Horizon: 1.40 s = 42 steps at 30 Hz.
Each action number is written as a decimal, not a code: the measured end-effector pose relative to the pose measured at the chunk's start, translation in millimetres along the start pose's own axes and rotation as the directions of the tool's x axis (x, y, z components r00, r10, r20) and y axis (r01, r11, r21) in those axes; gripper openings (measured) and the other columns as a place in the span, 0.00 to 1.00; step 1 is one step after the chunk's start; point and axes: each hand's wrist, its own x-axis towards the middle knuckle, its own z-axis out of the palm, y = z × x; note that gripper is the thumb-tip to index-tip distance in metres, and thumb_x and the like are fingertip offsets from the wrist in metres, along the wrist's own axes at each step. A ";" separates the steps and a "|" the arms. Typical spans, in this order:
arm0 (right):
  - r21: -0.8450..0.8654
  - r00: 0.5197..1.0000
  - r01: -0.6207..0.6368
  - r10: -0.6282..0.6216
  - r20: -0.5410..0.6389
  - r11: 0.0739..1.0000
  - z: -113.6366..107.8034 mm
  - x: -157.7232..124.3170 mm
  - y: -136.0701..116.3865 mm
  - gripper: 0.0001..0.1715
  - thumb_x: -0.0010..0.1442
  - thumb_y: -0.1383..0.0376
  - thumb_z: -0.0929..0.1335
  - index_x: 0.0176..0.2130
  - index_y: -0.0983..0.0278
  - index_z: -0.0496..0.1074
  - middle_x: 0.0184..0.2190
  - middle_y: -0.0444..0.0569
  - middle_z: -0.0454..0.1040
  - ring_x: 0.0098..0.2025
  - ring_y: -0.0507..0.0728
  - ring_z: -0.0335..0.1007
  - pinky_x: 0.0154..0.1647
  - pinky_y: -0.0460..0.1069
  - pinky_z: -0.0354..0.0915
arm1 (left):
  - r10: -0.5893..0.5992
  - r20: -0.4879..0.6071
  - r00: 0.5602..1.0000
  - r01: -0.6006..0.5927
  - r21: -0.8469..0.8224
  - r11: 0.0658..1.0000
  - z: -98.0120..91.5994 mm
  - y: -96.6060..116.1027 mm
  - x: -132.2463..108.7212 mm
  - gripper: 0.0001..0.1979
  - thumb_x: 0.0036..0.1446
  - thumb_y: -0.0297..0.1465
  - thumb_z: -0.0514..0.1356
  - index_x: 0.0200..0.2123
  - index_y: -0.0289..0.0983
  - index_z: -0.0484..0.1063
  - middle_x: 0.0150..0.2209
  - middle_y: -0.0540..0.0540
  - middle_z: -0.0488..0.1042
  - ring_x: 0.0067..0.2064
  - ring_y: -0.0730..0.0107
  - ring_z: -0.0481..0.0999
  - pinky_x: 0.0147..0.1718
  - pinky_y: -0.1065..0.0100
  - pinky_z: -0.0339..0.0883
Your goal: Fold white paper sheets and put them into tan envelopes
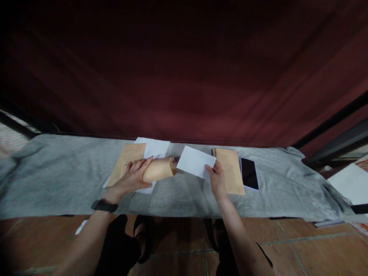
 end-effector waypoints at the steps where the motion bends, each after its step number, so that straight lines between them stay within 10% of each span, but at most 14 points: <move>1: 0.066 0.999 -0.030 0.029 0.019 0.997 2.5 -2.5 -2.1 0.21 0.49 0.54 0.74 0.41 0.60 0.71 0.33 0.45 0.78 0.32 0.55 0.70 0.35 0.50 0.67 | 0.005 -0.005 1.000 -0.005 0.000 1.000 0.0 1.2 1.0 0.59 0.45 0.39 0.69 0.73 0.48 0.36 0.61 0.39 0.61 0.65 0.42 0.57 0.65 0.40 0.39; 21: -0.195 0.900 -0.243 0.296 0.320 0.950 -15.6 5.6 -8.7 0.18 0.42 0.53 0.75 0.29 0.63 0.77 0.22 0.44 0.78 0.24 0.54 0.69 0.27 0.48 0.65 | 0.104 -0.038 0.994 -0.102 0.062 0.993 9.9 14.3 12.8 0.61 0.45 0.41 0.70 0.73 0.46 0.34 0.61 0.38 0.61 0.64 0.42 0.59 0.65 0.39 0.36; 35: -0.065 0.902 -0.271 0.277 0.332 0.960 -10.3 -4.2 -11.1 0.18 0.45 0.54 0.75 0.31 0.65 0.79 0.24 0.46 0.79 0.28 0.57 0.73 0.28 0.48 0.68 | 0.158 -0.063 0.985 -0.157 0.017 0.987 13.5 28.6 22.0 0.63 0.44 0.43 0.72 0.73 0.49 0.33 0.61 0.40 0.60 0.63 0.45 0.60 0.66 0.42 0.37; 42: -0.110 0.970 -0.195 0.208 0.128 0.975 24.7 -12.4 13.1 0.18 0.48 0.52 0.74 0.22 0.63 0.74 0.22 0.45 0.73 0.29 0.56 0.70 0.30 0.49 0.65 | 0.230 -0.046 0.972 -0.230 -0.001 0.973 19.2 55.4 26.9 0.64 0.43 0.44 0.73 0.73 0.47 0.35 0.62 0.38 0.59 0.66 0.42 0.57 0.66 0.38 0.35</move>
